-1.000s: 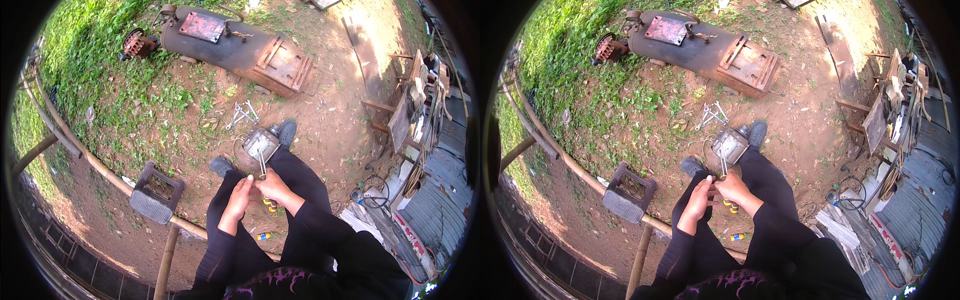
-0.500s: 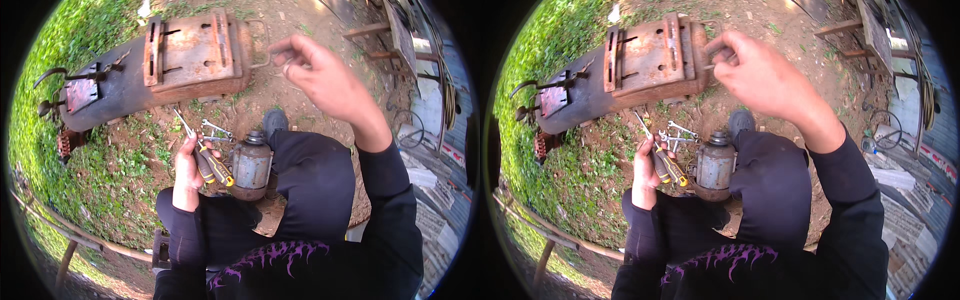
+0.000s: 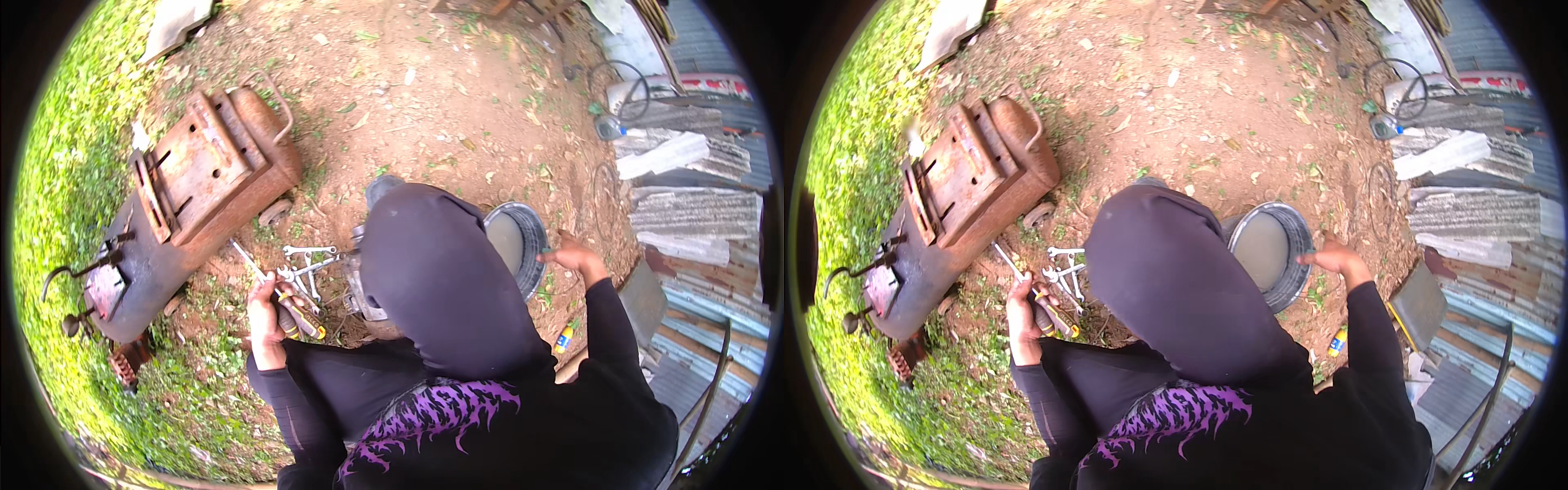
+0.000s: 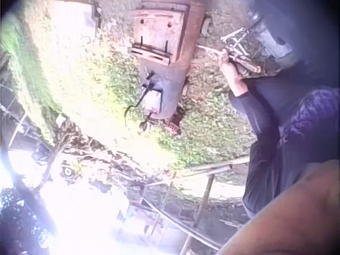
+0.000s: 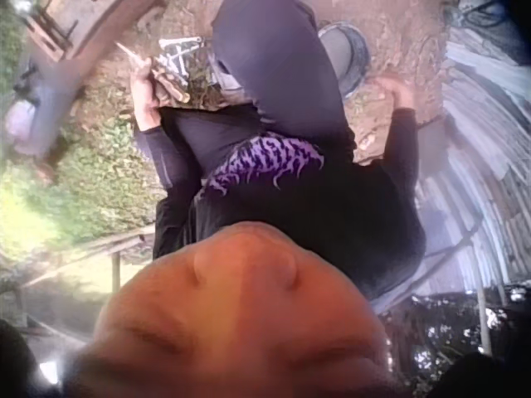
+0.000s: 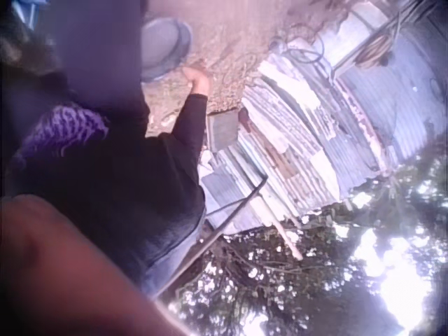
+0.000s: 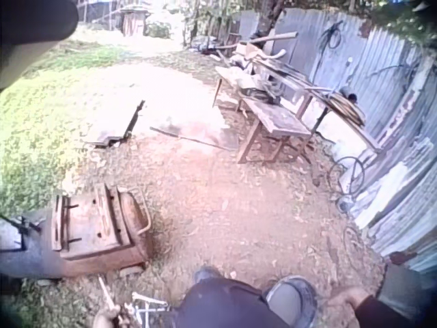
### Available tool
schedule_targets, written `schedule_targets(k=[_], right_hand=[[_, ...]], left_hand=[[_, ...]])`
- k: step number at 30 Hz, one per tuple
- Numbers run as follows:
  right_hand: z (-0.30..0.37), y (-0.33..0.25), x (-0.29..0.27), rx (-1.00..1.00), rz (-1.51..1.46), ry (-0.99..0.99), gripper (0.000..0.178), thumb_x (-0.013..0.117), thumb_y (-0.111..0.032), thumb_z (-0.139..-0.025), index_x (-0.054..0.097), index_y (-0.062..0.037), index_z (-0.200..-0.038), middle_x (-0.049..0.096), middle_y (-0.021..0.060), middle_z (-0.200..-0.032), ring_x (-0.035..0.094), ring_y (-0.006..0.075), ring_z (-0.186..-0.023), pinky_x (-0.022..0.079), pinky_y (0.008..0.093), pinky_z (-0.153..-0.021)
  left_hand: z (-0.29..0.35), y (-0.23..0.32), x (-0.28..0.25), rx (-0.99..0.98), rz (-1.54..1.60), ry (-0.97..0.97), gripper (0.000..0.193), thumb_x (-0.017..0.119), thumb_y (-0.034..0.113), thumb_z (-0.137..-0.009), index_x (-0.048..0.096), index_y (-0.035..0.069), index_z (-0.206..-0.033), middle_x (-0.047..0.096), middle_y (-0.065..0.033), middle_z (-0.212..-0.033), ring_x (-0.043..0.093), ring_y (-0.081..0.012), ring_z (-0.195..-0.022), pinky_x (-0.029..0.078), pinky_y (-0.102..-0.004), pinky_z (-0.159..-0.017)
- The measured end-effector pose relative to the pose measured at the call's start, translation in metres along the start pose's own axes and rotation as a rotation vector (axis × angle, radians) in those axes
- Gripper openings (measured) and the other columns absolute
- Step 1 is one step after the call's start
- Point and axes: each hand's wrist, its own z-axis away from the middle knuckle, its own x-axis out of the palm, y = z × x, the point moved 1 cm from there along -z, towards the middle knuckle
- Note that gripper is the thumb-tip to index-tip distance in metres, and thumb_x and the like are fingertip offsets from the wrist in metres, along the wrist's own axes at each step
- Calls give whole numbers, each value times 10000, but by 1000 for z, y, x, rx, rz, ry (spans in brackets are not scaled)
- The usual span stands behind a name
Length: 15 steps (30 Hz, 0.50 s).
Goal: The person uses a screwdriver and wrenches to disassemble an electric motor from a larger tank, then cleans the mounting surface on the tank with a wrench.
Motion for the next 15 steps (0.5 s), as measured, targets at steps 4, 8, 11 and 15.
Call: schedule_targets(k=[4, 8, 11, 15], right_hand=[[85, -21, -10, -167, 345, -157, 888, 704, -657, -771, 561, -45, -1398, 496, 222, -1474, 528, 374, -1312, 409, 422, -1103], [134, -48, 14, -182, 527, -377, 735, 437, -732, -921, 781, -84, -955, 700, 236, -1017, 647, 360, -1055, 476, 456, -944], [118, -28, -27, -359, 265, -68, 626, 606, -621, -896, 676, -25, -716, 613, 159, -680, 591, 280, -678, 461, 442, -666], [87, -68, -54, -550, 131, 188, 591, 806, -405, -816, 452, -15, -547, 362, 49, -488, 318, 169, -481, 296, 385, -477]], left_hand=[[7, -1, 0, -37, 21, -30, 201, 505, 220, -1040, 563, 27, -1028, 603, -93, -693, 636, -274, -554, 553, -403, -541], [18, -3, -15, -73, 16, -34, 183, 541, 222, -1026, 572, 43, -1043, 607, -88, -697, 623, -249, -534, 551, -376, -517], [21, 4, -17, -47, 7, -3, 164, 548, 187, -1021, 579, 31, -984, 609, -103, -672, 622, -258, -519, 552, -392, -493], [30, 12, -35, -7, 5, 45, 149, 538, 177, -1022, 561, 45, -959, 610, -92, -664, 619, -240, -507, 543, -368, -493]])
